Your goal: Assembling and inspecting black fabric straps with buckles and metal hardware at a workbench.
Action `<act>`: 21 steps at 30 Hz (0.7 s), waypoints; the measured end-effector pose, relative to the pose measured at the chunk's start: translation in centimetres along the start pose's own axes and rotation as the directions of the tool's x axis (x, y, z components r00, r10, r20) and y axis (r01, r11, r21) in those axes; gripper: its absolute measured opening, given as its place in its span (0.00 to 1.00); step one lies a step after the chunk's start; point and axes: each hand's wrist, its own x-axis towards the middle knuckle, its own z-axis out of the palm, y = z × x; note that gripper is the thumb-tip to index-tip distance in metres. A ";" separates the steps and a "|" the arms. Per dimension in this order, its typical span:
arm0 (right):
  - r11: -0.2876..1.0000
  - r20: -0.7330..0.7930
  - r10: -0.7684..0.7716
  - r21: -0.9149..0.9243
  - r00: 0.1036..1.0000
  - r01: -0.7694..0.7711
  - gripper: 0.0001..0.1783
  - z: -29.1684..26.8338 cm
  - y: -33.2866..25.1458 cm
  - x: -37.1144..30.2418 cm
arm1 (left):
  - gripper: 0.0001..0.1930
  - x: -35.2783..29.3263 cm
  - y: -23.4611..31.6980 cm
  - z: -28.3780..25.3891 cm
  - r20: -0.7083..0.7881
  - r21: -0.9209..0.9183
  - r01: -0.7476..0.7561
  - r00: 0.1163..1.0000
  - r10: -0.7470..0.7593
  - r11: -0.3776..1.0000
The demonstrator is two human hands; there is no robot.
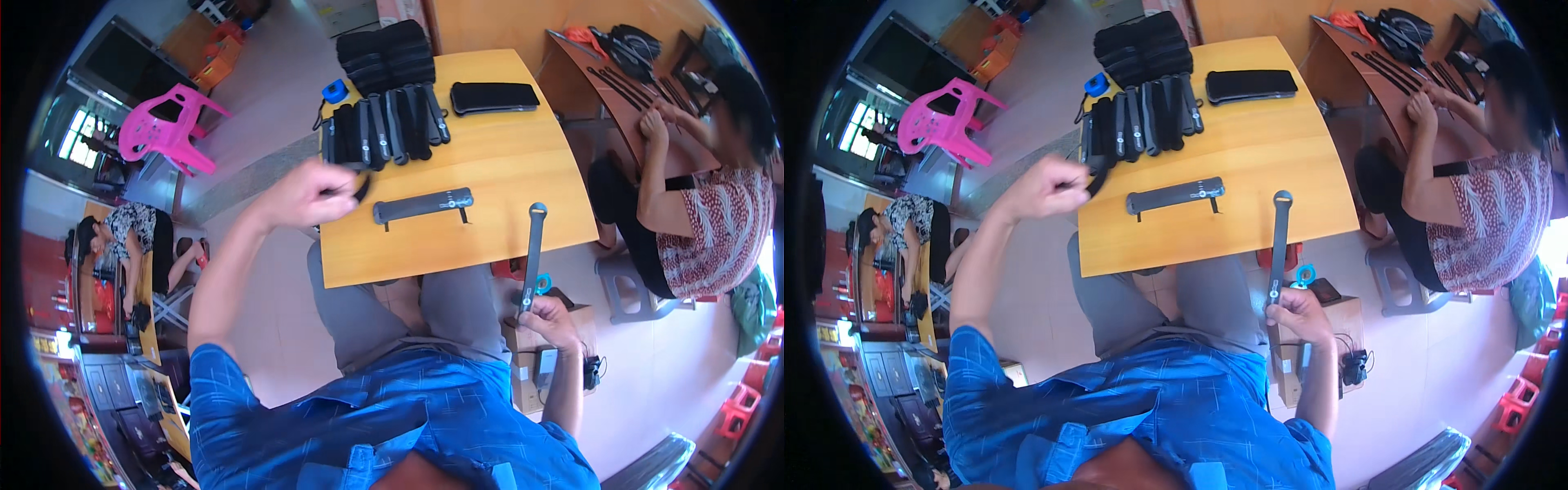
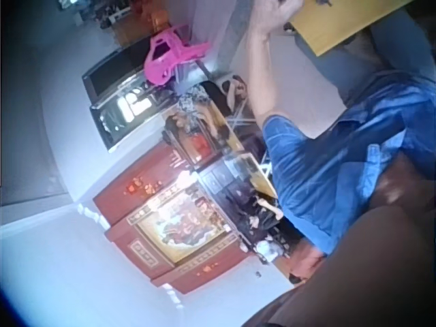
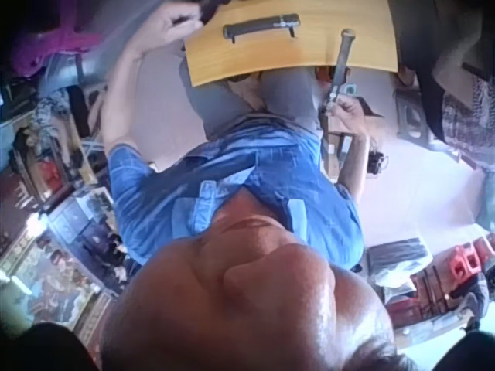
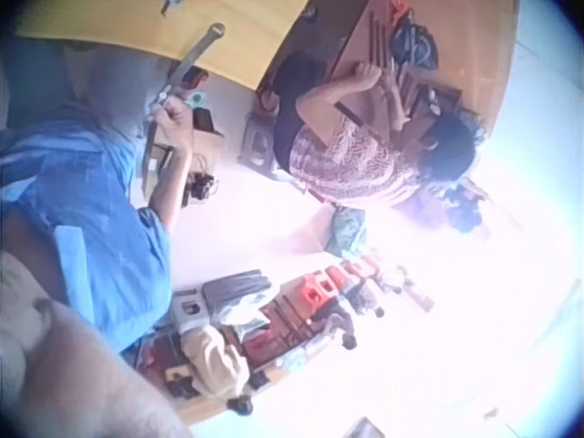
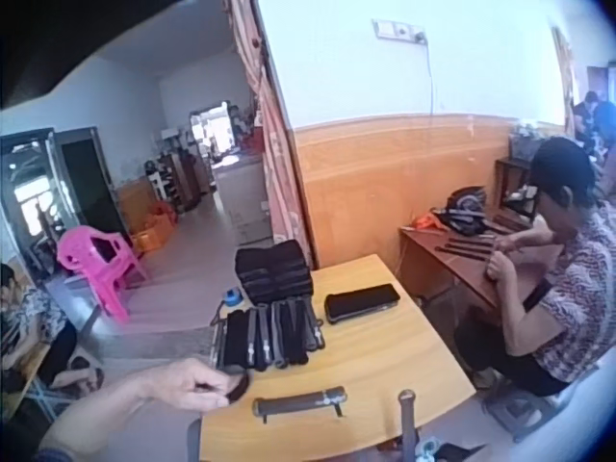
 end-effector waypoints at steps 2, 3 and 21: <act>0.990 -0.122 -0.070 0.116 0.990 0.085 0.04 0.8 2.0 -0.2 | 0.21 6.3 2.3 0.8 0.077 -0.046 -0.181 0.980 0.184 0.982; 0.989 -0.138 -0.067 0.124 0.988 0.084 0.04 1.0 2.7 -0.4 | 0.21 9.3 3.4 1.4 0.092 -0.097 -0.226 0.968 0.235 0.969; 0.924 -0.400 -0.094 0.307 0.912 0.230 0.06 3.0 5.7 0.1 | 0.13 28.1 -12.3 12.8 0.057 -0.053 0.507 0.861 -0.505 0.860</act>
